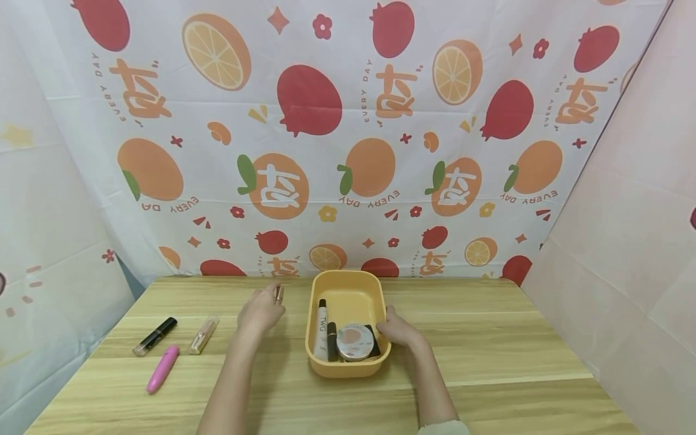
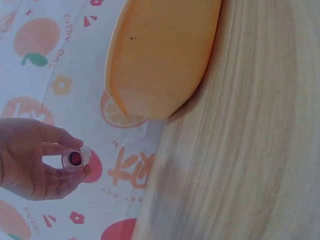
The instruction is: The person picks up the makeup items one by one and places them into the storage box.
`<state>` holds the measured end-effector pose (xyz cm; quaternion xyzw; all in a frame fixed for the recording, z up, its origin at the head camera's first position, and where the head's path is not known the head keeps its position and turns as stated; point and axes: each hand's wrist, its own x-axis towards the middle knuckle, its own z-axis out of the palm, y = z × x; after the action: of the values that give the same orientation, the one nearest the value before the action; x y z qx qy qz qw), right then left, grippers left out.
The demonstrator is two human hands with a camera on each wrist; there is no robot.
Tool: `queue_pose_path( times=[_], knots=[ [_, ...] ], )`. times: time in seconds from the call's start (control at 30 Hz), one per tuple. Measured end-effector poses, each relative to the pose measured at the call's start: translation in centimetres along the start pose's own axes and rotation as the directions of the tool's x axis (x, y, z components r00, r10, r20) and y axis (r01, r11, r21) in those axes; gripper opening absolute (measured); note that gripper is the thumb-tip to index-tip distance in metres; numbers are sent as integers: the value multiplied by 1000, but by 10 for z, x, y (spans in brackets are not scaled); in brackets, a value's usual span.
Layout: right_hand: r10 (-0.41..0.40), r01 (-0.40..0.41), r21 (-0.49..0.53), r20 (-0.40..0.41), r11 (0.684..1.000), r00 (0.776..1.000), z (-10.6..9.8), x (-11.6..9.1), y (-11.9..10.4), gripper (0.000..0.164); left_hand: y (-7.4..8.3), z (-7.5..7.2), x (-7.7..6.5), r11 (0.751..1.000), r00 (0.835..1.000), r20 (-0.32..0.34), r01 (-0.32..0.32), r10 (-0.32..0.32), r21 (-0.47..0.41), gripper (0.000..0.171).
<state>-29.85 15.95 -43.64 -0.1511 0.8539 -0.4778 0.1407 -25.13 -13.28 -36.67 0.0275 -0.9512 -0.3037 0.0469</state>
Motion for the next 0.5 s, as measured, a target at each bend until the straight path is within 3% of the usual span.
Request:
queue_pose_path(
  times=[0.5],
  knots=[
    [-6, 6, -5, 2, 1000, 1000, -1, 0, -1, 45, 13, -1, -6, 997, 997, -35, -69, 67, -44, 58]
  ],
)
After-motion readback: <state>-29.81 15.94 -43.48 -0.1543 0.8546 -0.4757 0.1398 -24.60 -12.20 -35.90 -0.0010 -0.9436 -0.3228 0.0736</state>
